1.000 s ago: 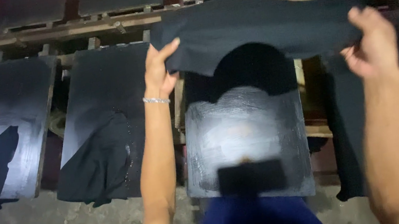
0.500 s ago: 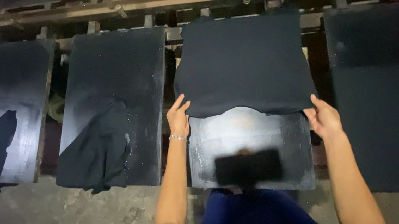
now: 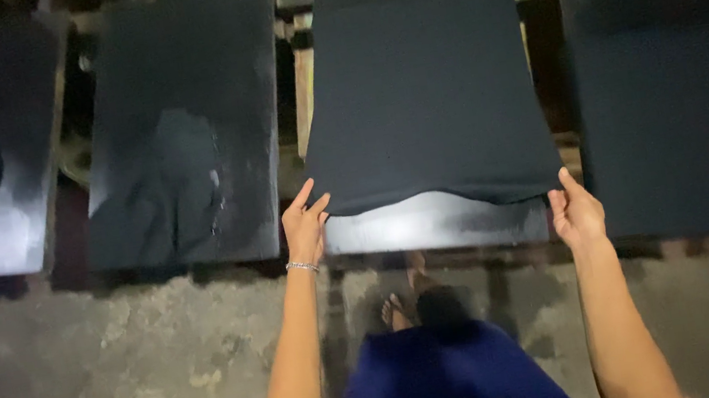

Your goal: The person repeatedly picks up black and beige fabric pieces from a row of tables, unfolds them, and lays them flat. The person handles the items one at a time, smoothing them out on the surfaces.

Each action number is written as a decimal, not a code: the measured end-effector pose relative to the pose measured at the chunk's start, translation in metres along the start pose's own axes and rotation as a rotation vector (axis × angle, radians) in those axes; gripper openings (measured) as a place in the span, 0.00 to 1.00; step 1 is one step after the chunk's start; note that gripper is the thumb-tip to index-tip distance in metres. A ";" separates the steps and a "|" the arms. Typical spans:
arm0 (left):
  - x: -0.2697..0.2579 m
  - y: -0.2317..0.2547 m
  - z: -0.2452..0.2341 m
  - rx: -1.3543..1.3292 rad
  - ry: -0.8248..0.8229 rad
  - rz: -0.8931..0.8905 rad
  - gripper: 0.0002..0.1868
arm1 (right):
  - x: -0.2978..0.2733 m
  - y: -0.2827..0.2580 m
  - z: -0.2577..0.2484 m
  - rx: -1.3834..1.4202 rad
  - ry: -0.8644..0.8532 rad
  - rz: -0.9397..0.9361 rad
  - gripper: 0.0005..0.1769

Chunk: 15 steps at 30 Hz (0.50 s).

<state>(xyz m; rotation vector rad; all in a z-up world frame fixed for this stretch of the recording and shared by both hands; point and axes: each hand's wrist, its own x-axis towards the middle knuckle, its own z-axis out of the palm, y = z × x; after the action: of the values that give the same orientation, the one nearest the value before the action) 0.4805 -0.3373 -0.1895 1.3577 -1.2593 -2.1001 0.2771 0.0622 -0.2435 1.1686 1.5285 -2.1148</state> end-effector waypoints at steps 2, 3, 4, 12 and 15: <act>-0.004 -0.028 -0.022 0.025 -0.007 -0.007 0.32 | -0.014 0.008 -0.019 0.000 0.017 -0.006 0.17; -0.004 -0.038 -0.031 0.046 -0.022 0.004 0.32 | -0.020 0.010 -0.024 0.012 0.021 -0.021 0.16; -0.005 -0.049 -0.040 0.048 -0.019 -0.003 0.32 | -0.028 0.013 -0.032 0.008 0.026 -0.017 0.16; -0.079 -0.023 -0.052 0.061 -0.042 0.027 0.31 | -0.056 0.028 -0.072 0.052 -0.001 -0.060 0.16; -0.081 -0.037 -0.062 0.072 -0.040 0.029 0.33 | -0.067 0.032 -0.081 0.034 -0.001 -0.055 0.15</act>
<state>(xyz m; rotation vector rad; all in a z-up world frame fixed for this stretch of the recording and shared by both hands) 0.5797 -0.2927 -0.1839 1.3247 -1.3747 -2.0904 0.3757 0.1064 -0.2244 1.1492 1.5473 -2.1845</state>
